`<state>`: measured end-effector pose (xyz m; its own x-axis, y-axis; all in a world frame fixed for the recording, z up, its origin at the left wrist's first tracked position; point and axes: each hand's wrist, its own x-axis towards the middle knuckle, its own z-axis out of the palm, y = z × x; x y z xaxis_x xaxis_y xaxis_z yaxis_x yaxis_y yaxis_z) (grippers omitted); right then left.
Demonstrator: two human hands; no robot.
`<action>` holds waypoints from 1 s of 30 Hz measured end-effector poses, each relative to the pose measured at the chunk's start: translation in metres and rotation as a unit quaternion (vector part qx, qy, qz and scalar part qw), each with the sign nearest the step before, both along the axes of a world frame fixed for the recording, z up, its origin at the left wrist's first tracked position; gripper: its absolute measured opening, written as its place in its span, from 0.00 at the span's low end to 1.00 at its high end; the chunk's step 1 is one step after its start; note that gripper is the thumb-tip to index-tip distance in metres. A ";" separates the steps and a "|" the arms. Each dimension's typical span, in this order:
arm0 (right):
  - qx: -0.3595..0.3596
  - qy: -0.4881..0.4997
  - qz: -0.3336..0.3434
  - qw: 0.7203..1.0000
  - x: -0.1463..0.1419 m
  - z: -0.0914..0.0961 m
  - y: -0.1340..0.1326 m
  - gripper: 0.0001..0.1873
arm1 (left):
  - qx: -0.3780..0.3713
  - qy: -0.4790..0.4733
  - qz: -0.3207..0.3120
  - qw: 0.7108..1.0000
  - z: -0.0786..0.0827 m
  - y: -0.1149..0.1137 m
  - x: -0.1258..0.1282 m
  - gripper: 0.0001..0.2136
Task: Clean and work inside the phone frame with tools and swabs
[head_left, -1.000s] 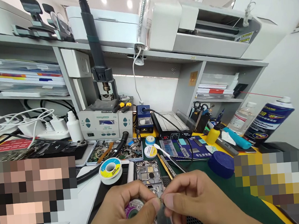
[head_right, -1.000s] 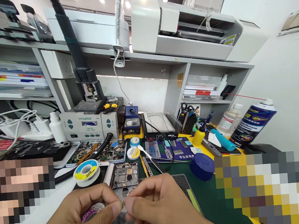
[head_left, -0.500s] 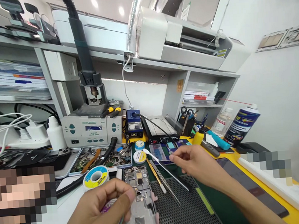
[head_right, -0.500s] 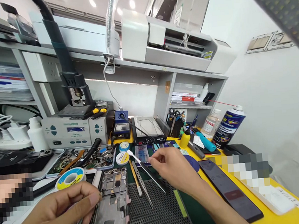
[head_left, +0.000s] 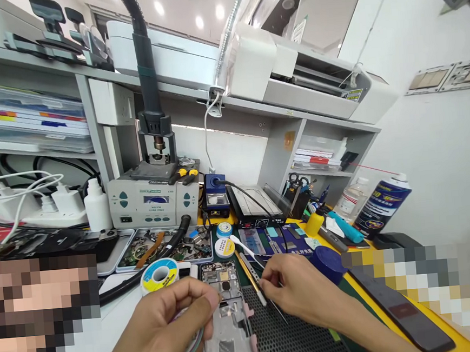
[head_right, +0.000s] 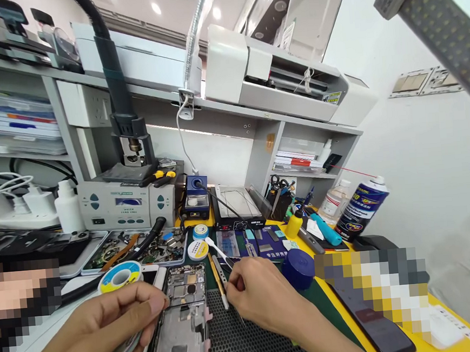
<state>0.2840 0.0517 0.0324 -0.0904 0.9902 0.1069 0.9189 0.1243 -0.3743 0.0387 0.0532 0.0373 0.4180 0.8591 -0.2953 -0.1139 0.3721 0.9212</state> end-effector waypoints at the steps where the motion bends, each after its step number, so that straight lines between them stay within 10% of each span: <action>1: -0.004 -0.003 0.002 1.000 -0.001 -0.001 -0.001 0.08 | 0.001 -0.001 0.003 1.000 0.000 0.000 0.000 0.30; 19: -0.027 0.139 -0.096 0.985 0.001 0.036 -0.007 0.17 | 0.000 -0.014 0.012 1.000 -0.001 0.001 0.000 0.29; 30: -0.072 0.237 -0.013 0.969 0.024 0.046 -0.014 0.14 | -0.003 -0.017 -0.006 1.000 0.001 -0.002 0.001 0.20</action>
<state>0.3084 0.0381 0.0780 -0.0398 0.9992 -0.0091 0.6417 0.0186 -0.7667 0.0399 0.0511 0.0381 0.4389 0.8521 -0.2853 -0.1405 0.3787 0.9148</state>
